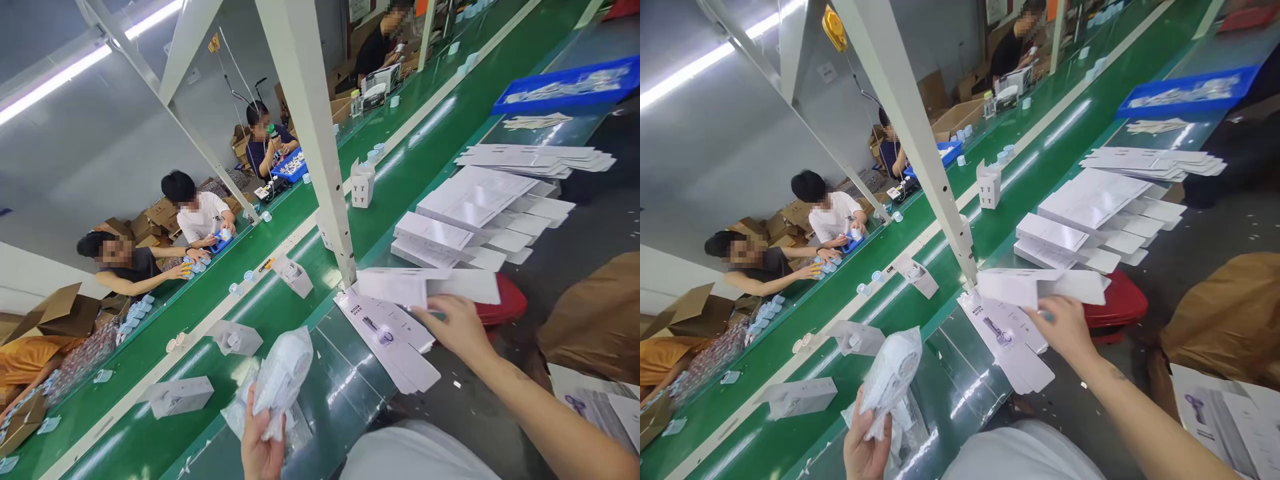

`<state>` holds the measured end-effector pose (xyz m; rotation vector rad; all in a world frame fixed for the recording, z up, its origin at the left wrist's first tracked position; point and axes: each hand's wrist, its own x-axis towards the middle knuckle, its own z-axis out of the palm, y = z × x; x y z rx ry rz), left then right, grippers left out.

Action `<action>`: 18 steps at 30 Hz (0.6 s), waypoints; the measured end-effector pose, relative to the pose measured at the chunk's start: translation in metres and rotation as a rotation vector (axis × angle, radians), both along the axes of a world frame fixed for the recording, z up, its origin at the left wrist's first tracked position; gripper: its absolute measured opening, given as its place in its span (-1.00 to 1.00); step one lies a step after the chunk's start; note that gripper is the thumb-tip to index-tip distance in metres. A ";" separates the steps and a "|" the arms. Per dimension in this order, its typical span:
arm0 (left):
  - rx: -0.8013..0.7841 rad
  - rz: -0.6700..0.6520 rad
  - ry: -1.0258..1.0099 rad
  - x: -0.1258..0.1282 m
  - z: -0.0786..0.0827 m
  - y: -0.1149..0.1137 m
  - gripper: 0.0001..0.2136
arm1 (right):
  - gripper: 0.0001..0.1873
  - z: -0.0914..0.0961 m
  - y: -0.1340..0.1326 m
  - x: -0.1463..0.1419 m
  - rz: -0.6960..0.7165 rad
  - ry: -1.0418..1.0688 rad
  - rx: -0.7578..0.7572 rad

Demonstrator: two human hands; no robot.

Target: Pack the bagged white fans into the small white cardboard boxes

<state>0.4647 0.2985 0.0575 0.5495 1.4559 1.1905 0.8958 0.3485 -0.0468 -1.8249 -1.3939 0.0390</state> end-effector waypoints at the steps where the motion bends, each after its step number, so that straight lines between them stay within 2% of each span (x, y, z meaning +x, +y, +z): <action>1: 0.031 -0.001 -0.014 0.004 0.011 0.003 -0.67 | -0.66 0.013 -0.007 -0.010 0.171 -0.040 -0.014; 3: 0.122 -0.047 -0.084 0.014 0.032 0.007 -0.67 | -0.78 0.039 -0.015 -0.040 0.546 -0.130 -0.068; 5: 0.204 -0.120 -0.105 0.027 0.047 0.013 -0.62 | -0.84 0.056 -0.013 -0.078 0.835 -0.197 -0.116; 7: 0.220 -0.174 -0.051 0.036 0.055 0.019 -0.57 | -0.86 0.061 -0.007 -0.115 1.041 -0.248 -0.126; 9: 0.183 -0.202 0.042 0.038 0.057 0.024 -0.56 | -0.86 0.053 0.000 -0.147 1.196 -0.290 -0.120; 11: 0.119 -0.211 0.167 0.030 0.058 0.027 -0.59 | -0.87 0.037 0.008 -0.169 1.279 -0.303 -0.094; 13: 0.079 -0.222 0.331 0.018 0.064 0.024 -0.64 | -0.87 0.022 0.015 -0.182 1.295 -0.253 -0.042; 16: 0.082 -0.296 0.636 0.002 0.081 0.012 -0.77 | -0.76 0.007 0.022 -0.195 1.265 -0.140 0.029; 18: 0.125 -0.388 0.815 -0.004 0.096 0.003 -0.83 | -0.75 0.002 0.023 -0.201 1.253 -0.109 0.035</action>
